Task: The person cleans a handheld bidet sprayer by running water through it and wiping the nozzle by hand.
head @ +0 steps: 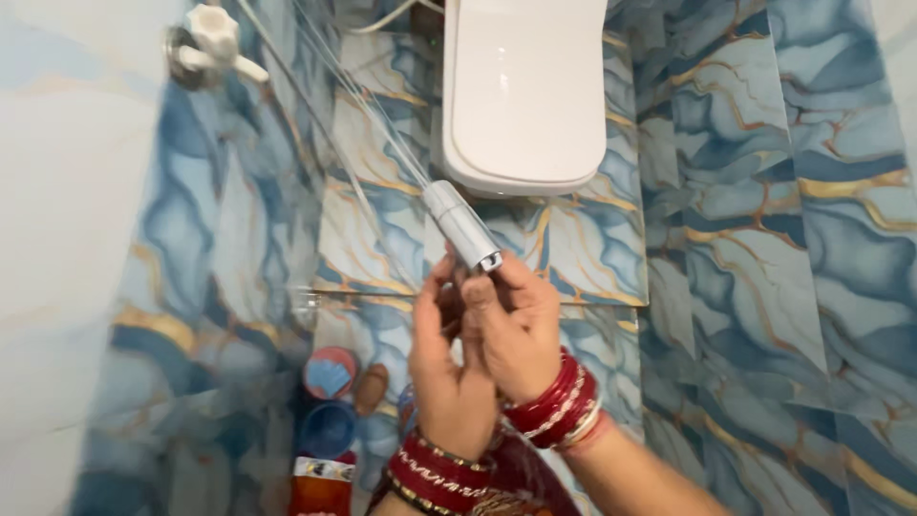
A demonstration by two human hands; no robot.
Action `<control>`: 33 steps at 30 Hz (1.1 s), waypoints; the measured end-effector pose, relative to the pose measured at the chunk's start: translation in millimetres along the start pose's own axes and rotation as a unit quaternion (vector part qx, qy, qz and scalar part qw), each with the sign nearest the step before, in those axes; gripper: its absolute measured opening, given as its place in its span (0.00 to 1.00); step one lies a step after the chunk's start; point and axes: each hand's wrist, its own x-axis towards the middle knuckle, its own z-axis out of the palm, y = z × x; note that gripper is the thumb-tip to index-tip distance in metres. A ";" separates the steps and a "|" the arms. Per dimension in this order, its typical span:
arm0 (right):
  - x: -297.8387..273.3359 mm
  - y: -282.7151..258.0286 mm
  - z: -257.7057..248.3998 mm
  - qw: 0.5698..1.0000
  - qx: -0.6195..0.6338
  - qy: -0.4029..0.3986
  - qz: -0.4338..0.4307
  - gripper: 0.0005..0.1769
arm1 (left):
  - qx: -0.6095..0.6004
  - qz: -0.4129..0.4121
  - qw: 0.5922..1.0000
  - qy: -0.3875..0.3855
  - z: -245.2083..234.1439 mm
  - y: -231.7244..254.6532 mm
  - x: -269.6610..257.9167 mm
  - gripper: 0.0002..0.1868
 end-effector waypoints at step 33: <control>-47.1 -96.8 29.1 0.982 -0.067 0.031 -0.175 0.25 | 0.045 0.152 0.983 -0.090 -10.5 106.2 -36.1 0.24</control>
